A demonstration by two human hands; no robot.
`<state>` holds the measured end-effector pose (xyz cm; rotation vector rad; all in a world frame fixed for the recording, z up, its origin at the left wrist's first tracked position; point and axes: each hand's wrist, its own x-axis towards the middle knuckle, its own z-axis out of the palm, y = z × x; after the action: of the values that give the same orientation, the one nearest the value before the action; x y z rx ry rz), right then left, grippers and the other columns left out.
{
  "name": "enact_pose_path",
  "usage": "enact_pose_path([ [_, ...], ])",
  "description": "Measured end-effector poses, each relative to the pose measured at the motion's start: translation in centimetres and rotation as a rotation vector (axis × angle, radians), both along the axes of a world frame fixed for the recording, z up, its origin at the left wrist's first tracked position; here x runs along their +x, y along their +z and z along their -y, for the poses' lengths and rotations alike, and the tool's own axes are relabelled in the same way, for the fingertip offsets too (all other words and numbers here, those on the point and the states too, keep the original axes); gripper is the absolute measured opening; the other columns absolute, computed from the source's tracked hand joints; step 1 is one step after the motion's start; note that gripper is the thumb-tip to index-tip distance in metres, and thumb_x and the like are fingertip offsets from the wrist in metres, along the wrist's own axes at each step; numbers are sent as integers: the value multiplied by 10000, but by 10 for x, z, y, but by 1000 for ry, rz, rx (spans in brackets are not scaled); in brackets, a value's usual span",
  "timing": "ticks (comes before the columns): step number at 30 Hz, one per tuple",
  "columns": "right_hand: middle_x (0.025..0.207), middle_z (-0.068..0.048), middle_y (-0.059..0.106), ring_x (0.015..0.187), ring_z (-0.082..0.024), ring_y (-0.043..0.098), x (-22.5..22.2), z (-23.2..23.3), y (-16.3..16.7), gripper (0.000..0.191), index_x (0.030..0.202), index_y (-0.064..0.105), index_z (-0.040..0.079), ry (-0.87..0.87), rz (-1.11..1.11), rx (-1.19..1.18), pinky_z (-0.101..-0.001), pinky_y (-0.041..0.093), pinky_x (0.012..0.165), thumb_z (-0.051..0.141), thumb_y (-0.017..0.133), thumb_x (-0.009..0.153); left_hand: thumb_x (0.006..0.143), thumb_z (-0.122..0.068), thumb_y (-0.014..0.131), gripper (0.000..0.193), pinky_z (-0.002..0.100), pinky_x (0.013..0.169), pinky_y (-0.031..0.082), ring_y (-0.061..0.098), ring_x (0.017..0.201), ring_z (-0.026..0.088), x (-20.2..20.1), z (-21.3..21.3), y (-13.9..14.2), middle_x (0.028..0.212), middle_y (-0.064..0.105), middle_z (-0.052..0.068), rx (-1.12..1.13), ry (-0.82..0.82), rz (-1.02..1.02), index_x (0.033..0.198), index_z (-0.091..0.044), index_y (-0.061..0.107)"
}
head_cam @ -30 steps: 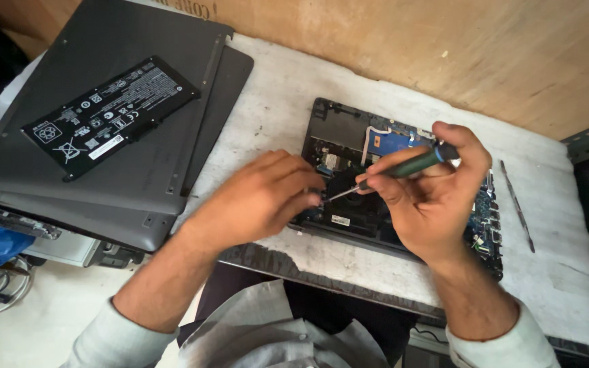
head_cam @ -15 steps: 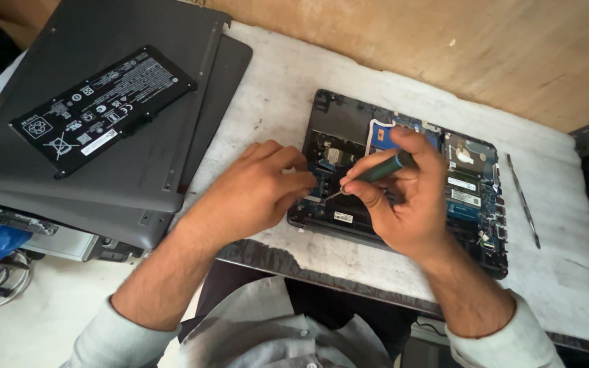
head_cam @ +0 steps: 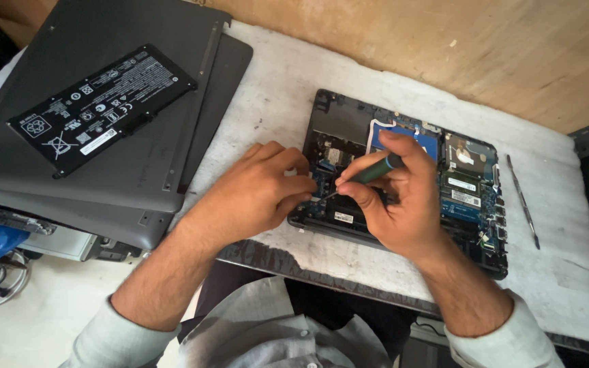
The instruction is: The person works on a disassembled laptop on a repair bench. They handle a small component and cable by hand, use a screwdriver on the motherboard, then lift and reposition the laptop to access its side.
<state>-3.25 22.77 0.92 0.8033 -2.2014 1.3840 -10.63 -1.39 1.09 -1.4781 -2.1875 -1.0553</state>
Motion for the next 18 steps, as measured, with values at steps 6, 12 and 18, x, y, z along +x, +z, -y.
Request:
enact_pose_path([
  [6, 1079, -170, 684, 931, -207, 731, 0, 2, 1, 716, 1553, 216, 128, 6, 0, 4, -313, 647, 844, -48, 676, 1034, 807, -154, 800, 173, 428, 852, 480, 605, 971, 288, 0, 0, -1, 1022, 662, 48, 6, -2, 3, 973, -120, 767],
  [12, 1080, -165, 683, 933, -204, 728, 0, 1, 1, 718, 1556, 218, 123, 4, 25, 6, -308, 643, 847, -52, 676, 1031, 808, -155, 798, 168, 425, 852, 480, 605, 964, 283, 0, -1, -1, 1019, 664, 45, 6, -2, 10, 969, -121, 768],
  [18, 1024, -152, 679, 926, -204, 723, -3, 4, 3, 756, 1528, 259, 131, -22, -2, 74, -317, 631, 831, -45, 735, 969, 806, -160, 802, 159, 427, 843, 479, 605, 959, 288, 0, -1, 0, 1014, 666, 49, -6, -4, 20, 955, -119, 767],
])
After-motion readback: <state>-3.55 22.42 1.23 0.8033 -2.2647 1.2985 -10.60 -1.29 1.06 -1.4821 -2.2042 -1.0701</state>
